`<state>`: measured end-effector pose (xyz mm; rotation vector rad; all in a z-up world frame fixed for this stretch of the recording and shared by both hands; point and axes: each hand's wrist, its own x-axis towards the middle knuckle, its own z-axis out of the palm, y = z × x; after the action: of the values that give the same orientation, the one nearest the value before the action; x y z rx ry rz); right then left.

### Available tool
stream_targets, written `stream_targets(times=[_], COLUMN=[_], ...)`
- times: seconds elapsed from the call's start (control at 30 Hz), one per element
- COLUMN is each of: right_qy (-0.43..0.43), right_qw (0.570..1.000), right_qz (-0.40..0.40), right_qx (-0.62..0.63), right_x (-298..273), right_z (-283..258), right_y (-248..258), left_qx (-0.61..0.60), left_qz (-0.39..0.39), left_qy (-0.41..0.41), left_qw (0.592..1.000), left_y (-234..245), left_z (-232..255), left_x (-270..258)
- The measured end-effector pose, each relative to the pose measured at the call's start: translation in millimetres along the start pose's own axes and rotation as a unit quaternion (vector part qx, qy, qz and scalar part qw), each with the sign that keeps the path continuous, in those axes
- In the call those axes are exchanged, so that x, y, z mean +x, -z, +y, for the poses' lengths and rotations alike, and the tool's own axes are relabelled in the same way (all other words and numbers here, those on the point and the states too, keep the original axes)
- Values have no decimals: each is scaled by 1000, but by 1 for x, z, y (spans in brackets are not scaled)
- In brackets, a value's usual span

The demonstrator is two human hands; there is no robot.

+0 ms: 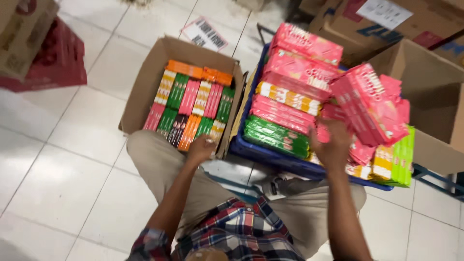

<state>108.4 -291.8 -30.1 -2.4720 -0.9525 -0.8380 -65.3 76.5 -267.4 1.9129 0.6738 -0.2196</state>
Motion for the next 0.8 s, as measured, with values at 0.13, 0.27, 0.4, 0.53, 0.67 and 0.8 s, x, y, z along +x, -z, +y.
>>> stream_targets(times=[0.13, 0.27, 0.4, 0.53, 0.67, 0.8], right_qy=[-83, -167, -171, -171, -224, -221], right_qw=[982, 956, 964, 971, 963, 966], right_qz=[-68, -128, -96, -71, -22, -4], right_qx=[155, 206, 182, 149, 147, 134], right_x=[-37, -83, -116, -137, -175, -179], right_z=[-88, -129, -131, -129, -120, -117], right_y=[-50, -76, -107, -125, -146, -149], left_qx=[80, 212, 266, 288, 317, 325], left_qz=[-34, -79, -42, -113, -115, -108], left_qy=[39, 67, 108, 83, 160, 220], left_qw=[995, 972, 957, 947, 928, 914], left_y=[8, -26, -61, -99, -120, -130], left_z=[-6, -55, -88, -153, -174, -191], left_x=[52, 93, 142, 159, 146, 153])
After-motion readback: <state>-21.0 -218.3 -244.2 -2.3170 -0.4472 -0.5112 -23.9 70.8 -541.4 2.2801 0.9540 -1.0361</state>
